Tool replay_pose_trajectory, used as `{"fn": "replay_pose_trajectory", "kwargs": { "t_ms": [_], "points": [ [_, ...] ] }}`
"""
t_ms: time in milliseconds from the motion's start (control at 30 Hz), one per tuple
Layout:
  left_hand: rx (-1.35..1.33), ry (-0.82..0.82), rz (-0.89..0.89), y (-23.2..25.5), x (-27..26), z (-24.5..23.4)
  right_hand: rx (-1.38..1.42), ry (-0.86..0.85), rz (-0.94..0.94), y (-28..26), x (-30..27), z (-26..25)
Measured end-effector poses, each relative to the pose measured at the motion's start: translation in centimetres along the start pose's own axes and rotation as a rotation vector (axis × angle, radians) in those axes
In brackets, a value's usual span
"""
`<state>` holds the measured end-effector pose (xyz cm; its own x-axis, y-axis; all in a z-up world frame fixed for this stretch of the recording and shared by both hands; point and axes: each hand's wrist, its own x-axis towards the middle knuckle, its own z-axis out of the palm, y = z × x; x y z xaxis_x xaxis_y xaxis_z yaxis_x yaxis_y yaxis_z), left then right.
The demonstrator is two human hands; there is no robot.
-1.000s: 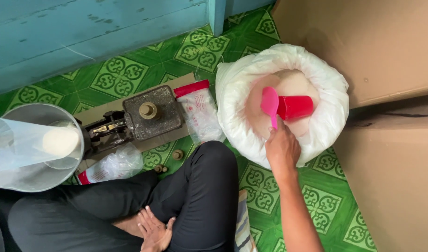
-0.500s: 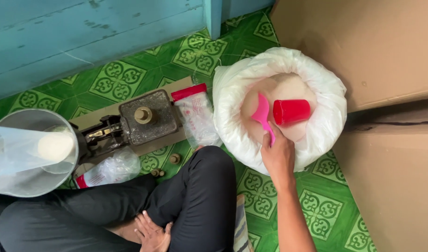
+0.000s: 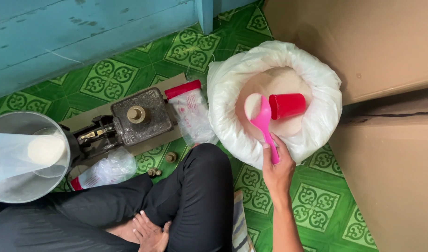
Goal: Scooping white powder from a large sack into a smaller bag using a plastic scoop while sitting on the floor.
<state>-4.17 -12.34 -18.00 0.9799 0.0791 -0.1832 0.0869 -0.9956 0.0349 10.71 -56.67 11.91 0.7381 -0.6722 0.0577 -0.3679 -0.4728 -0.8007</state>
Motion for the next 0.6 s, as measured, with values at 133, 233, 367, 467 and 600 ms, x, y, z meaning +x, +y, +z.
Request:
{"fn": "replay_pose_trajectory", "kwargs": {
  "t_ms": [133,233,367,467,600],
  "points": [
    [-0.002,0.02,0.003,-0.2,0.0,0.3,0.183,-0.015,0.091,1.1,0.3,0.1],
    [-0.022,0.012,0.006,-0.3,0.0,0.4,0.253,-0.112,0.239,2.0,0.6,0.0],
    [-0.021,0.053,0.013,-0.1,0.0,0.3,0.353,-0.092,0.198,2.8,0.5,0.1],
    [-0.012,0.024,0.003,-0.3,0.1,0.4,0.332,-0.071,0.168,2.4,0.4,0.3],
    [-0.018,0.033,0.002,-0.3,0.0,0.7,0.259,0.004,0.072,2.0,0.3,0.8]
  ]
}}
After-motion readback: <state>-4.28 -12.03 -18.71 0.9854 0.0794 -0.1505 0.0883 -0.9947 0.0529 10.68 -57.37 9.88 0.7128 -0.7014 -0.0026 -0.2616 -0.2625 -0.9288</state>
